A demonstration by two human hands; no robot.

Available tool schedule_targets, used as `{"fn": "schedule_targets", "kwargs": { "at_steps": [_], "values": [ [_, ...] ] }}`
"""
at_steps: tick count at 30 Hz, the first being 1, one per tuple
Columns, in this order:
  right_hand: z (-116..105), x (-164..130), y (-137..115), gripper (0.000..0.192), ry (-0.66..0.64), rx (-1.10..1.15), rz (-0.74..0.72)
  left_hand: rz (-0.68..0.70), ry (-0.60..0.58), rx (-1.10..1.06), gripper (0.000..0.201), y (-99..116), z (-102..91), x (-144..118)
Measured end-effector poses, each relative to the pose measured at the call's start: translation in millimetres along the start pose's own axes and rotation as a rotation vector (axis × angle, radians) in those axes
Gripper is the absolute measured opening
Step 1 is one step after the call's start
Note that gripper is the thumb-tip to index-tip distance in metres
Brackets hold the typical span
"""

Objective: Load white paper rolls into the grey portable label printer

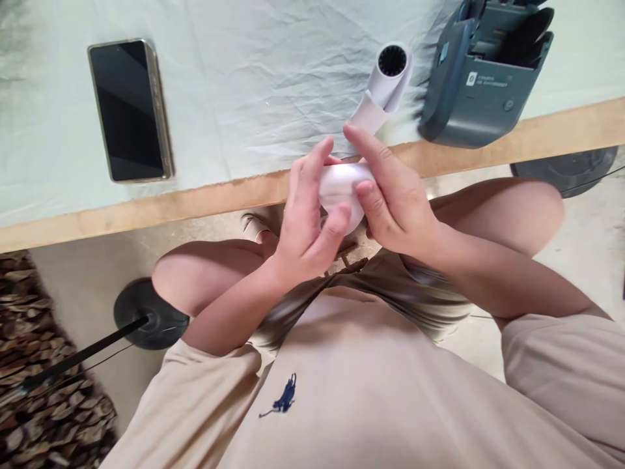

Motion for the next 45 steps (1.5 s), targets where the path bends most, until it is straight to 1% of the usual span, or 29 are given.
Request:
{"fn": "schedule_targets", "kwargs": {
  "at_steps": [1, 3, 4, 5, 6, 7, 8, 11, 12, 13, 16, 17, 18, 19, 21, 23, 24, 26, 27, 29, 31, 34, 36, 38, 39, 40, 43, 44, 45],
  "values": [
    [-2, 0, 0, 0.059, 0.017, -0.001, -0.003, 0.058, 0.024, -0.076, 0.065, -8, -0.5, 1],
    [-3, 0, 1, 0.056, 0.025, -0.003, 0.033, 0.174, -0.017, -0.234, 0.065, -14, 0.4, 1],
    [-3, -2, 3, 0.056, 0.028, -0.011, 0.064, 0.176, -0.061, -0.233, 0.065, -16, 2.6, 1],
    [-3, -3, 4, 0.056, 0.033, -0.025, 0.095, 0.164, -0.086, -0.185, 0.064, -16, 4.3, 1],
    [-1, -5, 6, 0.058, 0.03, -0.038, 0.122, 0.111, -0.088, -0.111, 0.063, -17, 5.5, 0],
    [0, -7, 7, 0.061, 0.017, -0.049, 0.143, 0.063, -0.078, -0.04, 0.064, -17, 6.2, -2],
    [2, -9, 8, 0.064, 0.002, -0.058, 0.154, 0.051, -0.065, 0.0, 0.066, -14, 6.8, -5],
    [9, -12, 9, 0.075, -0.082, -0.055, 0.177, 0.094, -0.028, 0.014, 0.073, -4, 8.6, -13],
    [9, -12, 8, 0.074, -0.089, -0.058, 0.155, 0.106, -0.019, 0.008, 0.071, -1, 8.4, -13],
    [8, -11, 5, 0.071, -0.068, -0.06, 0.112, 0.103, -0.009, 0.002, 0.066, 1, 7.2, -12],
    [-3, -8, -6, 0.055, 0.092, -0.053, -0.056, 0.055, -0.003, -0.027, 0.05, 3, -0.9, -3],
    [-6, -7, -8, 0.051, 0.144, -0.051, -0.095, 0.048, -0.022, -0.034, 0.047, 3, -3.4, 0],
    [-8, -7, -9, 0.05, 0.177, -0.047, -0.11, 0.079, -0.038, -0.05, 0.046, 5, -6.4, 3],
    [-9, -6, -8, 0.051, 0.182, -0.034, -0.095, 0.115, -0.051, -0.063, 0.048, 6, -9.1, 5],
    [-6, -5, -3, 0.058, 0.129, 0.015, -0.008, 0.152, -0.051, -0.043, 0.051, 8, -13.1, 6],
    [0, -4, 0, 0.066, 0.047, 0.056, 0.067, 0.168, -0.022, 0.027, 0.051, 8, -13.1, 4],
    [4, -4, -1, 0.07, 0.007, 0.069, 0.069, 0.182, -0.005, 0.046, 0.051, 9, -11.4, 2],
    [9, -4, -3, 0.075, -0.048, 0.072, 0.047, 0.216, 0.009, 0.014, 0.055, 10, -5.2, -5],
    [12, -5, -3, 0.077, -0.073, 0.07, 0.055, 0.205, 0.006, -0.009, 0.058, 9, -1.2, -8],
    [15, -7, 0, 0.079, -0.113, 0.061, 0.108, 0.131, -0.01, -0.011, 0.064, 4, 6.0, -11],
    [15, -7, 1, 0.079, -0.115, 0.066, 0.126, 0.092, -0.016, 0.001, 0.067, 1, 7.9, -13],
    [8, -5, -1, 0.073, -0.061, 0.137, 0.111, 0.055, -0.02, 0.024, 0.061, 1, 2.7, -12],
    [2, -6, 1, 0.067, -0.023, 0.166, 0.165, 0.012, -0.021, 0.064, 0.059, -1, -1.2, -10],
    [-3, -7, 4, 0.058, 0.029, 0.168, 0.213, -0.003, 0.004, 0.087, 0.061, -3, -4.9, -6],
    [-6, -8, 3, 0.051, 0.065, 0.163, 0.195, 0.005, 0.016, 0.084, 0.061, -3, -6.2, -4],
    [-9, -7, 2, 0.044, 0.11, 0.159, 0.14, 0.034, 0.022, 0.062, 0.06, -2, -7.2, -1],
    [-15, -6, -4, 0.025, 0.221, 0.155, -0.105, 0.152, -0.005, -0.082, 0.051, 3, -10.5, 6],
    [-16, -6, -4, 0.023, 0.239, 0.151, -0.162, 0.157, -0.023, -0.125, 0.048, 4, -11.6, 9],
    [-16, -6, -3, 0.022, 0.25, 0.157, -0.192, 0.129, -0.037, -0.141, 0.046, 3, -12.6, 12]
  ]
}}
Point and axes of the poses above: each hand's wrist, its own x-axis towards the middle knuckle, its own z-axis out of the palm, y = z × x, the point moved 6 cm from there along x, towards the middle knuckle, and after that the axes turned 10 degrees about -z, right-handed, at the moved point
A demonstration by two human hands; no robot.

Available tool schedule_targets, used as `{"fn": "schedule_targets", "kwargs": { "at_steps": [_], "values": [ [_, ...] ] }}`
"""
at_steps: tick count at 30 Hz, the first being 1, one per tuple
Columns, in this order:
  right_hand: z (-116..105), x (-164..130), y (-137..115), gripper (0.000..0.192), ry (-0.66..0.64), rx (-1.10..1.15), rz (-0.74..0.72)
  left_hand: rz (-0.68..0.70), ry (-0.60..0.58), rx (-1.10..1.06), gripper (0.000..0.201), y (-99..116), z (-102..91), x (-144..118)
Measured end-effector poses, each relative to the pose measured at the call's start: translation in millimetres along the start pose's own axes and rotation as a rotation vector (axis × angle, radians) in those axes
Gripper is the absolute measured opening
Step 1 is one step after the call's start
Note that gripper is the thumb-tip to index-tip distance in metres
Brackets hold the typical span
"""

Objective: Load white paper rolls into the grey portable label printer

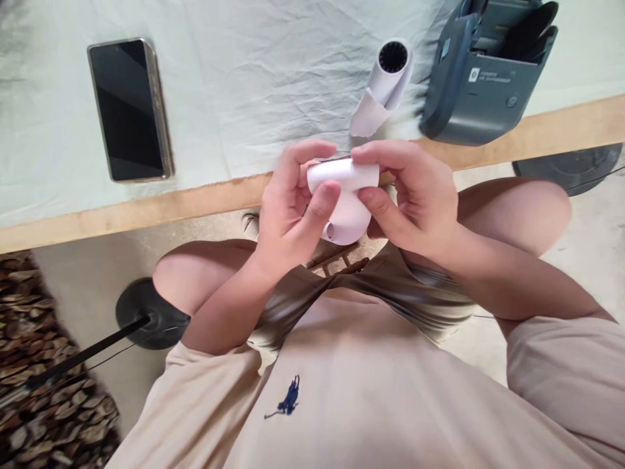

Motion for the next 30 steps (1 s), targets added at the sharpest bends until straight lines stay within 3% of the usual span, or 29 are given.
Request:
{"fn": "schedule_targets", "kwargs": {
  "at_steps": [3, 8, 13, 15, 18, 21, 24, 27, 30],
  "values": [
    [0, -2, 4, 0.032, 0.016, 0.049, 0.003, -0.069, -0.014, -0.003, 0.044, -2, -1.2, 4],
    [-2, -4, 7, 0.027, 0.036, 0.018, 0.097, 0.064, -0.054, -0.107, 0.058, 5, 1.8, 4],
    [-4, 0, 5, 0.026, 0.049, 0.03, -0.017, -0.142, -0.026, 0.002, 0.034, 7, -0.7, 6],
    [-4, -1, 8, 0.03, 0.031, 0.04, 0.041, -0.1, -0.005, 0.012, 0.032, 14, -0.7, 5],
    [-4, -3, 12, 0.031, 0.004, 0.061, 0.203, -0.048, -0.035, -0.141, 0.04, 20, 1.9, 4],
    [-8, -3, 11, 0.031, 0.044, 0.057, 0.25, -0.279, -0.154, -0.294, 0.043, 12, 7.1, 4],
    [-13, 2, 9, 0.026, 0.087, -0.022, 0.18, -0.492, -0.267, -0.176, 0.045, 12, 9.1, 3],
    [-19, 6, 3, 0.014, 0.154, -0.108, 0.017, -0.61, -0.337, 0.016, 0.061, 14, 9.5, 0],
    [-25, 7, 1, 0.013, 0.205, -0.21, -0.058, -0.607, -0.371, 0.165, 0.068, 16, 12.8, -3]
  ]
}}
Point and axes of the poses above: each hand's wrist, its own x-axis towards the middle knuckle, its own z-axis out of the palm, y = z × x, the point moved 6 cm from there along x, towards the middle knuckle, and after that the axes turned 10 degrees about -z, right-handed, at the moved point
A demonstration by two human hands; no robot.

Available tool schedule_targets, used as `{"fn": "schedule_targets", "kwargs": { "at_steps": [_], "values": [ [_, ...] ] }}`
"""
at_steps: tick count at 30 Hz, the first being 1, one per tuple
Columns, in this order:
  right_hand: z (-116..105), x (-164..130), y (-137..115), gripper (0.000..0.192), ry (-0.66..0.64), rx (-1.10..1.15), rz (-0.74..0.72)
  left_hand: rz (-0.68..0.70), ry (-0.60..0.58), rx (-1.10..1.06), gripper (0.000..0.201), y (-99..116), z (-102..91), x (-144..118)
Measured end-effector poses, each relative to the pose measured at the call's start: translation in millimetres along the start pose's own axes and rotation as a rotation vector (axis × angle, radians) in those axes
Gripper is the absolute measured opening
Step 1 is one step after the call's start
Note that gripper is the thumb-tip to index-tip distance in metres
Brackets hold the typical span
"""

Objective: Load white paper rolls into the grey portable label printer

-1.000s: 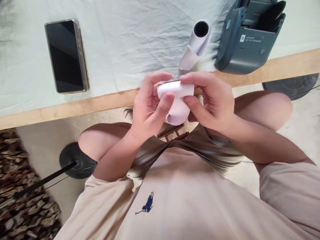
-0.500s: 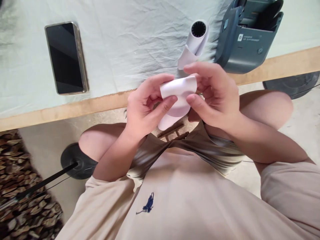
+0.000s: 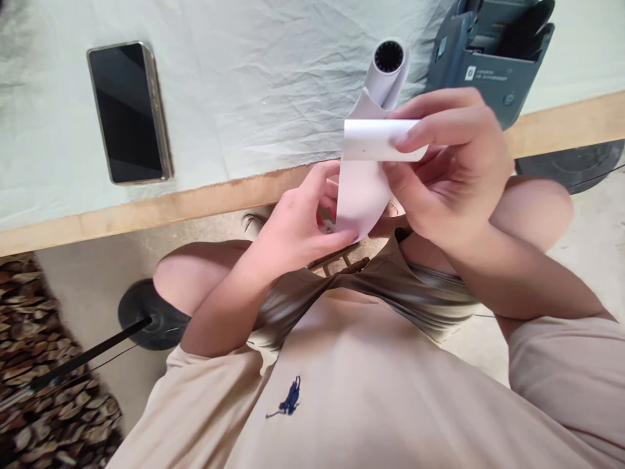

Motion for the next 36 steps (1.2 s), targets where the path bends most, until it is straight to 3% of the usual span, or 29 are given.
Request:
{"fn": "schedule_targets", "kwargs": {
  "at_steps": [4, 6, 8, 10, 14, 17, 20, 22, 25, 26, 27, 30, 32, 36],
  "values": [
    [-1, 0, -3, 0.017, -0.011, 0.003, -0.145, 0.222, 0.181, 0.02, 0.069, 6, -2.8, -6],
    [3, -2, -6, 0.018, -0.072, 0.03, -0.231, 0.297, 0.26, -0.048, 0.057, 7, -7.2, -10],
    [9, -5, -6, 0.017, -0.135, 0.035, -0.241, 0.245, 0.293, -0.084, 0.042, 4, -10.2, -10],
    [12, -8, -4, 0.015, -0.145, 0.073, -0.198, 0.206, 0.324, -0.098, 0.039, 2, -12.8, -9],
    [15, -13, 5, 0.033, -0.132, 0.276, 0.057, 0.352, 0.306, -0.157, 0.039, 4, -12.1, -7],
    [15, -12, 6, 0.021, -0.15, 0.27, 0.175, 0.413, 0.283, -0.218, 0.041, 2, -11.2, -3],
    [13, -9, 2, 0.009, -0.139, 0.241, 0.127, 0.367, 0.27, -0.239, 0.04, -1, -10.7, -1],
    [14, -10, 2, 0.021, -0.132, 0.299, 0.122, 0.317, 0.293, -0.216, 0.035, -5, -10.8, 0],
    [20, -15, 9, 0.038, -0.183, 0.377, 0.222, 0.456, 0.294, -0.237, 0.039, -4, -10.1, -3],
    [21, -16, 10, 0.038, -0.212, 0.367, 0.25, 0.552, 0.299, -0.252, 0.041, -1, -10.6, -6],
    [21, -16, 10, 0.034, -0.229, 0.341, 0.254, 0.557, 0.289, -0.25, 0.042, -1, -10.1, -5],
    [17, -11, 5, 0.024, -0.216, 0.28, 0.188, 0.399, 0.239, -0.232, 0.043, -3, -9.3, -1],
    [14, -8, 1, 0.032, -0.193, 0.284, 0.123, 0.323, 0.268, -0.157, 0.032, -2, -11.2, 0],
    [21, -16, 4, 0.055, -0.3, 0.204, 0.111, 0.416, 0.36, -0.048, 0.034, -2, -10.7, -2]
  ]
}}
Point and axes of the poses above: each hand's wrist, its own x-axis towards the middle knuckle, its own z-axis out of the palm, y = z × x, the point moved 6 cm from there along x, towards the middle knuckle, and after that the axes turned 10 degrees about -z, right-handed, at the moved point
